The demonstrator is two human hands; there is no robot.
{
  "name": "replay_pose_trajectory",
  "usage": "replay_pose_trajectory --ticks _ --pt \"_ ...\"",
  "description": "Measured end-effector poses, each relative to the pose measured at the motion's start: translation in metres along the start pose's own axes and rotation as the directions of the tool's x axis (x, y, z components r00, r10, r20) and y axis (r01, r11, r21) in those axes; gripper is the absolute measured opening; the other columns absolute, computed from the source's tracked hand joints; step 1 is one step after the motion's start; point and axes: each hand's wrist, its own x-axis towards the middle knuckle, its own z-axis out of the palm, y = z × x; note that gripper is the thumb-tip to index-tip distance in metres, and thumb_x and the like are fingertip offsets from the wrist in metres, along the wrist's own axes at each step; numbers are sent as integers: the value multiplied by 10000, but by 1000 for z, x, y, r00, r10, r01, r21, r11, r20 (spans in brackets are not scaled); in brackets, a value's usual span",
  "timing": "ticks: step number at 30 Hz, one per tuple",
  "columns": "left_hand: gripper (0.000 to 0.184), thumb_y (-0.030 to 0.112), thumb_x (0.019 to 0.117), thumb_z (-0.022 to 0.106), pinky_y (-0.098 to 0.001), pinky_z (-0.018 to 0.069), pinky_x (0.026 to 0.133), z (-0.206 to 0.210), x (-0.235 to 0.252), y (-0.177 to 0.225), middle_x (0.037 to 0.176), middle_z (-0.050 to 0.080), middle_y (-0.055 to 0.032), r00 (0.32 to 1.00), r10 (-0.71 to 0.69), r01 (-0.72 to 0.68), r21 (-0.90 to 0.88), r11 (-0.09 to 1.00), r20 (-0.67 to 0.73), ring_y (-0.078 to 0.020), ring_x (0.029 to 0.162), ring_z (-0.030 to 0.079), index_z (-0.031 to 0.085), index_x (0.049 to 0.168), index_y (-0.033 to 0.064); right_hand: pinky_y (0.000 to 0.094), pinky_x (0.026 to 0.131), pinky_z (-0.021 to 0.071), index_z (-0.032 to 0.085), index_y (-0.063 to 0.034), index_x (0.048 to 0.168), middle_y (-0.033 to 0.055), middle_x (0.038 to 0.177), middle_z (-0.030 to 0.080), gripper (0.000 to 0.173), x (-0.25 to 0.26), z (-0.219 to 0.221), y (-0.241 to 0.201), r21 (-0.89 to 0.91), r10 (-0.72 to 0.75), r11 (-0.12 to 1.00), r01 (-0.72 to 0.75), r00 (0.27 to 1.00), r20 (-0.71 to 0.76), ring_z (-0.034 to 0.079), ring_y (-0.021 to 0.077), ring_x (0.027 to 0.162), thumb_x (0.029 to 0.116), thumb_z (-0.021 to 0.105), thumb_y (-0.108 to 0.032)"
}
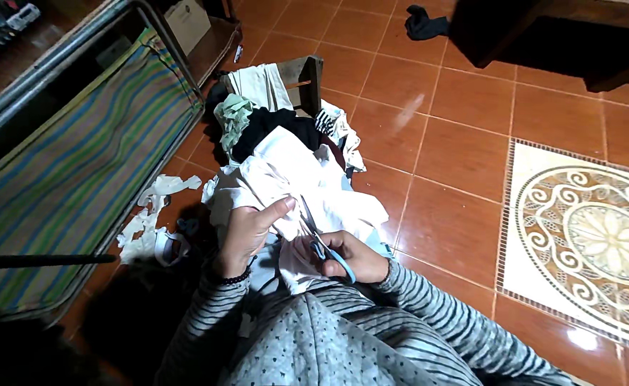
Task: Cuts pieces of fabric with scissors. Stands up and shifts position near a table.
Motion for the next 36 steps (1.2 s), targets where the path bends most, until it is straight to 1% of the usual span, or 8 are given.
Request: replay_pose_trajectory --ticks 3,6,9,16,23,26,30,36 --pt "416 -143 848 672 -328 623 835 1 1 2 999 742 -35 1000 -21 21 -26 999 -23 -126 896 726 597 1198 68 164 581 474 663 -141 876 -118 751 641 486 1 2 1 28 21 999 -21 1000 0 581 -42 660 871 712 -624" --pt "452 -168 790 698 -326 626 834 -2 1 1 977 750 -31 1000 -19 20 -41 999 14 -120 886 730 614 1165 69 163 592 485 664 -149 895 -126 760 645 473 1 5 1 59 15 998 -14 999 -30 589 -44 668 873 714 -619" --pt "451 -174 776 702 -333 628 833 -5 1 0 969 751 -32 999 -36 36 -19 999 21 -127 883 733 619 1151 64 168 609 498 672 -139 907 -122 778 658 464 2 4 0 59 -10 998 12 999 -36 600 -40 684 882 714 -601" --pt "442 -171 800 694 -333 632 823 -2 1 0 968 752 -37 999 -36 36 0 999 10 -136 875 737 609 1168 58 161 571 480 661 -158 867 -132 734 637 477 6 5 -5 58 4 998 -2 999 -46 581 -46 638 870 706 -633" --pt "458 -171 791 701 -342 627 846 -7 2 1 989 750 -45 1000 -3 3 4 1000 -3 -141 896 734 614 1179 56 155 531 451 667 -172 782 -141 669 617 397 2 9 0 96 -15 995 24 996 -85 554 -57 587 859 768 -548" --pt "491 -180 784 705 -338 622 862 -6 1 0 1005 745 -34 1000 3 -4 33 999 19 -132 920 728 599 1201 58 150 537 446 662 -168 796 -142 680 616 395 2 9 -1 97 -15 995 23 997 -78 549 -60 596 866 763 -543" --pt "431 -151 784 728 -331 625 859 -4 -1 -2 974 753 -32 999 2 -7 86 996 50 -129 899 734 628 1156 41 149 578 469 656 -161 879 -147 740 628 437 6 8 -5 83 -17 996 22 998 -61 567 -61 645 889 709 -595" --pt "441 -137 779 744 -333 622 871 -5 -1 -2 985 752 -33 999 0 -6 111 994 51 -129 914 731 626 1166 38 142 545 438 657 -174 819 -151 703 613 423 6 8 -1 93 -30 995 37 996 -80 539 -66 609 868 739 -586"
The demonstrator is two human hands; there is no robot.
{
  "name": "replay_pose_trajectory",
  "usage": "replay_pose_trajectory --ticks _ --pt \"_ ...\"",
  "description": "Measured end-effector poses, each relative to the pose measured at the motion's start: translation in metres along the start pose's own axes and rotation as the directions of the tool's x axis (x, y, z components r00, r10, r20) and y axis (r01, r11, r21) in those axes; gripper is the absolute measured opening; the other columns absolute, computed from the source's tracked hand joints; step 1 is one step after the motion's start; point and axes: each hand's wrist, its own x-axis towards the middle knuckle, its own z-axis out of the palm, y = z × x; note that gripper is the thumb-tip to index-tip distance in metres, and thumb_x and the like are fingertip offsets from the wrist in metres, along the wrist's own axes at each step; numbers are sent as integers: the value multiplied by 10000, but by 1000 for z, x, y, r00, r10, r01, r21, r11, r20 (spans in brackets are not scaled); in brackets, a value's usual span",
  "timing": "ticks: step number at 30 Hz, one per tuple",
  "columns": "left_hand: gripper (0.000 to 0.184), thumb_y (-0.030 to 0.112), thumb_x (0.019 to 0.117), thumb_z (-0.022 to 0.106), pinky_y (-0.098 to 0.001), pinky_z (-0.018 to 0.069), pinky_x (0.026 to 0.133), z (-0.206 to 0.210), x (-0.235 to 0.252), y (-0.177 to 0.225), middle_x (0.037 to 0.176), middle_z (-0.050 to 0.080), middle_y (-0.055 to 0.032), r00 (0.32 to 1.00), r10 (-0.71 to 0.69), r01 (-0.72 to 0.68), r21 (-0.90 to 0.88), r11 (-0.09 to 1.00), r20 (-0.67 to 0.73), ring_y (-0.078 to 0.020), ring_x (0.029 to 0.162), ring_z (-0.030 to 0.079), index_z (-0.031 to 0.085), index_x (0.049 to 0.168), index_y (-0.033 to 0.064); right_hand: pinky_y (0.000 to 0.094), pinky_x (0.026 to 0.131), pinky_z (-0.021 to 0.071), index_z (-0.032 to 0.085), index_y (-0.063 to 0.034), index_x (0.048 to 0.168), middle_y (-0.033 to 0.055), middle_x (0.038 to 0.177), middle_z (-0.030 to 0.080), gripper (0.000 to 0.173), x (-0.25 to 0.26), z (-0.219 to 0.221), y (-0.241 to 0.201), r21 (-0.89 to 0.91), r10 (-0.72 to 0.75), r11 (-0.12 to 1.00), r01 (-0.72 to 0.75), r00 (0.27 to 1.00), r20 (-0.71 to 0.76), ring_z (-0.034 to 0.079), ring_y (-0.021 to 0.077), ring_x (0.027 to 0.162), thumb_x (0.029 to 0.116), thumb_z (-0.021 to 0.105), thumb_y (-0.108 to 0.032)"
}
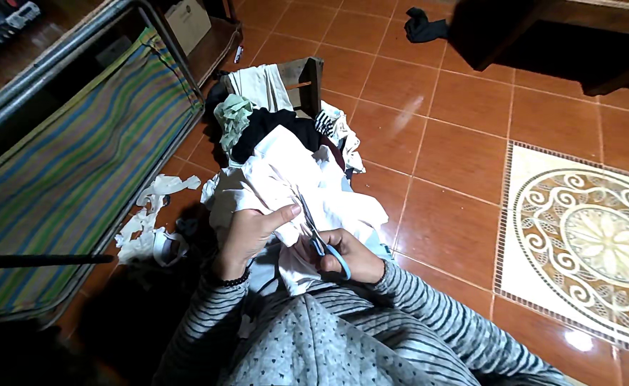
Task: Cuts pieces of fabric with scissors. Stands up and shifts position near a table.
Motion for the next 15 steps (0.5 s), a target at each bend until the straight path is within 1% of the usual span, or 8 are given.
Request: replay_pose_trajectory --ticks 3,5,7,9,12,15 --pt "476 -141 774 743 -340 626 855 -1 1 -2 982 746 -27 1000 20 -20 7 1000 -23 -129 905 729 609 1189 51 156 498 404 629 -172 727 -140 629 574 416 -3 3 4 1 8 1000 -8 998 -62 502 -55 546 853 779 -539" --pt "470 -144 779 739 -339 627 852 0 1 -2 976 746 -31 1000 18 -18 15 1000 -18 -131 897 731 605 1187 46 157 495 402 619 -173 710 -138 618 567 403 -5 4 6 8 17 1000 -16 997 -72 501 -52 540 850 793 -508" --pt "453 -144 786 732 -332 627 854 1 0 -1 972 750 -32 1000 13 -13 22 1000 -12 -130 893 733 605 1180 40 156 513 425 634 -172 736 -136 637 590 380 -4 4 7 22 17 1000 -16 999 -51 525 -51 560 856 793 -496" --pt "460 -141 781 737 -333 626 864 2 -1 -1 982 752 -33 1000 20 -20 27 999 -2 -129 905 734 604 1185 35 151 534 440 652 -168 789 -138 672 610 367 -3 4 6 41 12 999 -11 1000 -26 542 -56 587 869 777 -504" --pt "458 -124 774 754 -323 627 861 2 -2 -1 974 754 -19 999 38 -39 51 998 18 -119 900 736 607 1176 38 147 595 476 662 -181 895 -155 750 631 423 0 3 1 47 -4 999 3 1000 22 571 -66 660 897 694 -602" --pt "437 -118 778 753 -313 626 857 3 -3 0 958 754 -14 999 32 -33 64 997 29 -111 888 735 611 1162 36 151 600 482 666 -177 915 -154 761 635 435 2 2 -1 57 -6 998 4 1000 27 577 -62 668 889 698 -611"
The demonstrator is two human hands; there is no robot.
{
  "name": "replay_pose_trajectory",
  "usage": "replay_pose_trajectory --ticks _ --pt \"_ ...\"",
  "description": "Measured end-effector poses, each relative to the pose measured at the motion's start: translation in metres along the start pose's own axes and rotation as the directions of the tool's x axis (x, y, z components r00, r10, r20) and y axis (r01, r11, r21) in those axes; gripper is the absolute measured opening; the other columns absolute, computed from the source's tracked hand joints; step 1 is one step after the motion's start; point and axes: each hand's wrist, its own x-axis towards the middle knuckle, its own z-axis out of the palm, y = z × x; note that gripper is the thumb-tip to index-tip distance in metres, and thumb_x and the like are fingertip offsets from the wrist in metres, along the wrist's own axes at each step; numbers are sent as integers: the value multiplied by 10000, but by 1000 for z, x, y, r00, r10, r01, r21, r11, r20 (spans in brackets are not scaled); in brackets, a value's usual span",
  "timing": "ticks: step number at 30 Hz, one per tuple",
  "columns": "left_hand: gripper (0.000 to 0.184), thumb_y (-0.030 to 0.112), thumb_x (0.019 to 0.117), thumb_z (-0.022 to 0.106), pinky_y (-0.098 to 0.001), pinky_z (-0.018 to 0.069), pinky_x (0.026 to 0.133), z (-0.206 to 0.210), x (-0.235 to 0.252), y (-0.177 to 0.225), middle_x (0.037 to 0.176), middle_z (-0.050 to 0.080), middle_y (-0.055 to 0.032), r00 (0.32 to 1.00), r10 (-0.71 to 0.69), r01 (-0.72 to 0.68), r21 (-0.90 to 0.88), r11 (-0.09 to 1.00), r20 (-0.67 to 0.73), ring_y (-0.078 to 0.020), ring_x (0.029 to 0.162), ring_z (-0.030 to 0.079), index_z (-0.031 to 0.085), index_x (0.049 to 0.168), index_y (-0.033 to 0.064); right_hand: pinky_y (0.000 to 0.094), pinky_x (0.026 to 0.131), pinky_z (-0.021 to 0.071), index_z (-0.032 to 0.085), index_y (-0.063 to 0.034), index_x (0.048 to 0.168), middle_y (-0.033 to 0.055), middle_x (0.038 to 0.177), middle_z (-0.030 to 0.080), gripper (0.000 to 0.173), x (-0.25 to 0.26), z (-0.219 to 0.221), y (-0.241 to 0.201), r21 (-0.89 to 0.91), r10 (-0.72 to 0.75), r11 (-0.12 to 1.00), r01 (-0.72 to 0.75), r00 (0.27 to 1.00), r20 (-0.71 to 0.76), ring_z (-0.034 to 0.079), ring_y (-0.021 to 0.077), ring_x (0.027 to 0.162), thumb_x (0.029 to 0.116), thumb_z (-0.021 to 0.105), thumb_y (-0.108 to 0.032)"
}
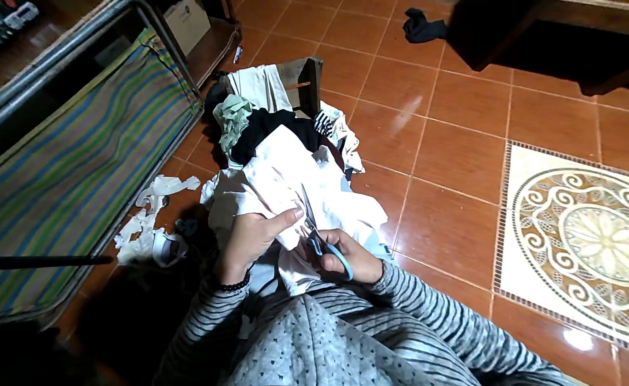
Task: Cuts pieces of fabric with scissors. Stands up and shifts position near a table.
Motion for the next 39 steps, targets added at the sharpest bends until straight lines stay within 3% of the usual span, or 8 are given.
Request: replay_pose_trajectory --ticks 5,11,14,18,25,29,34,39 --pt "444 -118 773 757 -313 627 854 -1 0 0 958 753 -14 1000 7 -7 13 1000 -16 -113 889 735 610 1162 36 149 589 476 674 -186 878 -153 750 641 438 -1 0 4 1 -19 1000 19 1000 -3 574 -64 658 875 709 -622" --pt "454 -125 765 760 -318 623 865 -2 1 -1 969 750 -19 999 21 -20 7 1000 -41 -114 908 731 613 1165 33 150 524 444 657 -186 765 -141 662 619 363 -6 4 7 5 20 1000 -19 997 -79 546 -58 575 847 792 -513" --pt "447 -122 777 749 -312 623 867 1 0 0 966 754 -17 999 9 -9 -15 1000 -31 -111 902 734 609 1172 35 146 594 480 670 -178 872 -149 752 652 366 -4 6 9 10 -19 1000 20 999 -39 583 -65 662 875 757 -533" --pt "487 -125 774 747 -317 625 864 0 1 -1 975 749 -16 999 24 -25 -15 1000 -46 -113 902 732 587 1205 35 162 700 507 662 -161 1030 -137 888 652 491 -3 5 3 14 -56 998 56 998 25 601 -51 795 913 647 -638" --pt "484 -126 768 750 -304 625 864 -1 -1 -2 968 753 5 997 58 -57 16 998 -41 -98 902 733 591 1192 45 162 610 476 643 -157 913 -127 778 622 467 1 3 2 -10 -40 999 40 999 6 573 -45 691 883 703 -619" --pt "468 -116 770 753 -291 623 862 0 -2 -1 958 752 18 997 65 -64 42 997 -38 -84 899 731 596 1180 46 147 614 486 669 -176 912 -145 783 648 448 0 3 3 -6 -64 998 64 998 -2 587 -62 693 874 711 -620" --pt "473 -111 767 756 -298 625 854 -3 -1 1 971 749 13 993 101 -98 44 994 -68 -93 899 729 604 1183 54 140 517 422 643 -189 755 -151 657 598 400 -4 4 10 -35 -33 999 30 995 -97 523 -70 572 847 776 -555" --pt "452 -106 771 753 -288 624 853 -4 -2 1 962 752 14 996 79 -76 68 995 -47 -87 895 730 604 1171 45 144 577 468 658 -178 862 -151 727 624 416 -3 3 6 -39 -29 999 27 998 -53 564 -65 639 878 727 -587"
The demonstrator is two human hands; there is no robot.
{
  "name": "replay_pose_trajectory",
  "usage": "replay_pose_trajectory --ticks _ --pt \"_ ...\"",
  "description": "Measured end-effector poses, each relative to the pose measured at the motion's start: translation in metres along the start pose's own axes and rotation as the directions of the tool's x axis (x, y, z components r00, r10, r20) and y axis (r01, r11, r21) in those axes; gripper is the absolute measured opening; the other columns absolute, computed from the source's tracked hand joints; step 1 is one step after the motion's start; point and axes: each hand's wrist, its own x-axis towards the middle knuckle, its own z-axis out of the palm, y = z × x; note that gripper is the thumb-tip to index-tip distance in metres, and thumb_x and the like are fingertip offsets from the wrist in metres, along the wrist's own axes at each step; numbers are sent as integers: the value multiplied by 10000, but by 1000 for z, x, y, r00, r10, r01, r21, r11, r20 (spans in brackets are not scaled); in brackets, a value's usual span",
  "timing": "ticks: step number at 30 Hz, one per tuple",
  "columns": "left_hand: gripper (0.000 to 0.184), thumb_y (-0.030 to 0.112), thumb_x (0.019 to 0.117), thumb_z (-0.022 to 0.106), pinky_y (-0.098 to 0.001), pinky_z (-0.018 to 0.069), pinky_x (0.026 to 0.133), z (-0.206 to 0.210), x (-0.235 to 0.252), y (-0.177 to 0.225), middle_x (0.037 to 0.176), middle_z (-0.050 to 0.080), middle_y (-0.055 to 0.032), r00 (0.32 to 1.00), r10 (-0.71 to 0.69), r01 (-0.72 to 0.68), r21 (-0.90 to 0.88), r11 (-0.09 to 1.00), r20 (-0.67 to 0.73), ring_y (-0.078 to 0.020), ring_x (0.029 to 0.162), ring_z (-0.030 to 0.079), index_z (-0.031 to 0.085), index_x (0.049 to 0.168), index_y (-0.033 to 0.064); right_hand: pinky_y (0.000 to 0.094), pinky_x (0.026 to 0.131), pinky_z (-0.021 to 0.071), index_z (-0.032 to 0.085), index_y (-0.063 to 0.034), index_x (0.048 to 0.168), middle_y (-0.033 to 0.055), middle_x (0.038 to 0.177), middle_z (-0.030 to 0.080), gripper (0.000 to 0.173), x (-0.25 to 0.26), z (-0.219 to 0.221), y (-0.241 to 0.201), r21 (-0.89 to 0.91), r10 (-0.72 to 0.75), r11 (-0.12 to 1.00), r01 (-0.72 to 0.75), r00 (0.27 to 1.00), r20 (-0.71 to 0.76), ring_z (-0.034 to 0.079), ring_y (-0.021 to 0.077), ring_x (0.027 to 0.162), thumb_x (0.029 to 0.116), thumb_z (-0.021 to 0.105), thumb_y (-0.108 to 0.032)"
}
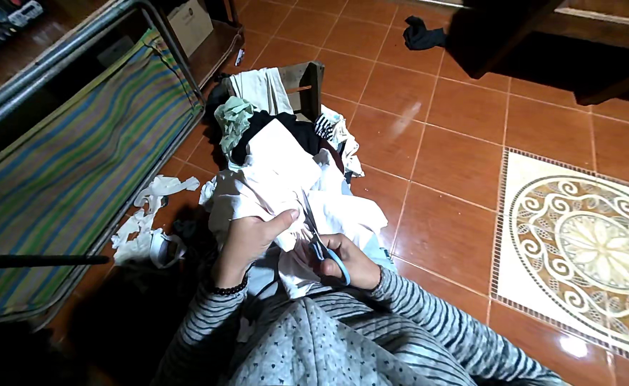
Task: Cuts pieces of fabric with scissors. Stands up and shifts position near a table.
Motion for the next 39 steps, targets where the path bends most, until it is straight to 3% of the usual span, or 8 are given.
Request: replay_pose_trajectory --ticks 10,14,17,20,25,30,35,39 --pt "473 -102 745 760 -269 618 855 2 -3 -4 958 743 34 999 -11 9 34 999 50 -63 901 722 593 1164 39 142 556 457 666 -181 832 -154 710 628 404 7 -2 -4 3 -20 1000 20 1000 2 556 -68 618 881 729 -577" --pt "387 -93 831 654 -329 621 861 3 -3 -3 967 745 -19 986 -168 159 -219 963 -22 -118 910 729 577 1186 39 148 533 448 666 -189 801 -154 677 612 386 2 -2 0 10 39 999 -39 998 -53 544 -61 587 869 750 -560" --pt "302 277 1090 394 -410 598 884 2 6 -2 1070 702 -89 875 -482 402 -485 776 -47 -203 994 702 541 1290 106 174 501 406 606 -170 738 -134 622 550 436 -4 -1 8 -136 118 980 -144 976 -183 492 -42 539 812 803 -551" --pt "506 517 1074 359 -448 605 847 -1 16 -19 1089 703 -123 774 -633 511 -572 642 -19 -246 991 706 565 1311 120 195 505 398 579 -126 726 -108 606 511 514 -8 1 8 -430 122 870 -241 950 -288 467 -30 532 768 813 -581" --pt "298 232 1080 349 -379 615 704 1 15 -23 862 695 -113 776 -618 439 -598 671 -123 -203 781 712 596 1067 65 182 506 381 589 -146 718 -133 602 499 482 -11 -2 7 -383 191 883 -272 953 -236 454 -48 531 775 808 -571" --pt "261 75 1043 327 -342 620 759 1 5 -13 877 718 -70 877 -466 352 -504 788 -116 -156 810 723 587 1052 83 173 500 379 589 -188 701 -146 601 514 445 -11 -2 11 -143 211 964 -224 973 -97 468 -48 532 810 792 -569" --pt "245 212 1071 388 -323 622 826 -1 1 -12 977 730 -31 929 -357 272 -482 833 -93 -120 898 723 580 1197 125 165 506 387 599 -181 722 -136 620 545 427 -9 -1 13 -65 158 985 -159 987 -24 484 -46 543 840 784 -548" --pt "263 247 1103 409 -376 613 841 1 11 -3 1027 710 -84 858 -474 329 -498 802 -197 -184 938 717 571 1253 104 174 508 385 604 -161 736 -131 630 539 441 -11 -1 14 -132 162 977 -168 985 -60 479 -42 551 816 803 -547"
